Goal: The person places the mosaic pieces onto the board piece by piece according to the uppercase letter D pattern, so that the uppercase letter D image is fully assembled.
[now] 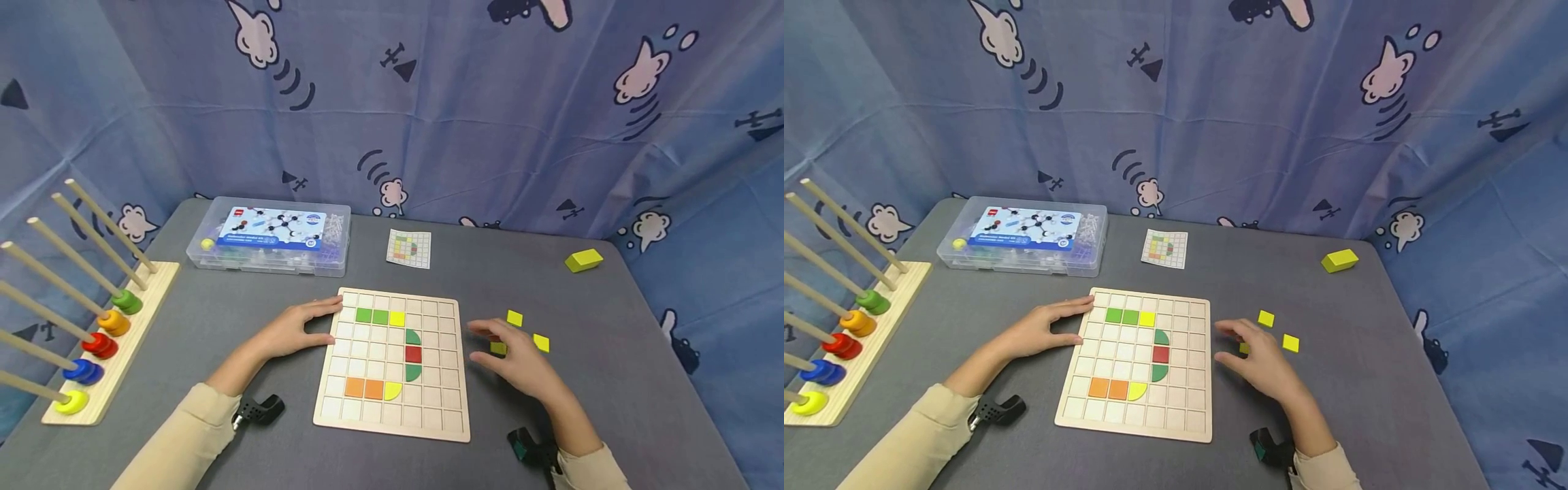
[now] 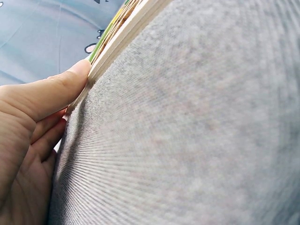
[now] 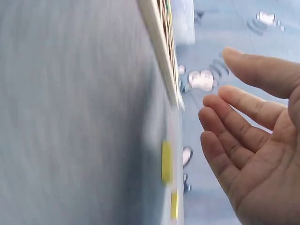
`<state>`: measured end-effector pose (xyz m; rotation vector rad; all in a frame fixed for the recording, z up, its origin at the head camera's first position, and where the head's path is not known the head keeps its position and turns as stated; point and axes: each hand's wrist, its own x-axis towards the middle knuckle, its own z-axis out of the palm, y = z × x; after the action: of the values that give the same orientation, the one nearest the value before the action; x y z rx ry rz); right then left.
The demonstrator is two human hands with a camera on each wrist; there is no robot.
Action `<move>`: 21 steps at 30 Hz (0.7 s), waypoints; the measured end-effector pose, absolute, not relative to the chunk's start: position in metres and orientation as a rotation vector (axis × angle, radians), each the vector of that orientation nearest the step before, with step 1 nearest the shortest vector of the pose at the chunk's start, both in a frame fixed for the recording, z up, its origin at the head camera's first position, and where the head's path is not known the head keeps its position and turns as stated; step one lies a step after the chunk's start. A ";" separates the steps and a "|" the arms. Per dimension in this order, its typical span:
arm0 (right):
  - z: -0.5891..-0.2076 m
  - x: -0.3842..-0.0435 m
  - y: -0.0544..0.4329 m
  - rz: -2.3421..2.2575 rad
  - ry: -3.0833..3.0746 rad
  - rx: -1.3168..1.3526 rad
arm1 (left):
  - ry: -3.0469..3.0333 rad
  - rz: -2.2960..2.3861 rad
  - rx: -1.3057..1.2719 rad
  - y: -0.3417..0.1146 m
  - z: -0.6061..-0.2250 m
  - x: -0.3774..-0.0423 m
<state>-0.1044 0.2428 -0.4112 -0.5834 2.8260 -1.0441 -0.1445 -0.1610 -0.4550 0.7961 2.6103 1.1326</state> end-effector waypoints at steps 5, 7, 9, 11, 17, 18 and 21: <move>-0.415 -0.111 0.267 -0.991 2.859 -0.516 | 2.605 1.141 0.797 -0.161 -0.456 -0.145; -0.417 -0.113 0.273 -0.958 2.862 -0.483 | 2.605 1.141 0.799 -0.161 -0.456 -0.145; -0.418 -0.114 0.276 -0.930 2.857 -0.466 | 2.605 1.142 0.799 -0.161 -0.456 -0.145; -0.419 -0.115 0.279 -0.903 2.851 -0.453 | 2.603 1.142 0.796 -0.161 -0.456 -0.144; -0.424 -0.116 0.283 -0.859 2.854 -0.442 | 2.610 1.136 0.793 -0.161 -0.456 -0.145; -0.425 -0.116 0.283 -0.855 2.859 -0.444 | 2.609 1.137 0.792 -0.161 -0.456 -0.145; -0.427 -0.116 0.285 -0.850 2.876 -0.454 | 2.603 1.149 0.785 -0.161 -0.456 -0.144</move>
<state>-0.1163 0.2852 -0.4271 -0.4538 2.8757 -0.8498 -0.1444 -0.1606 -0.4561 0.7847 2.6034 1.1493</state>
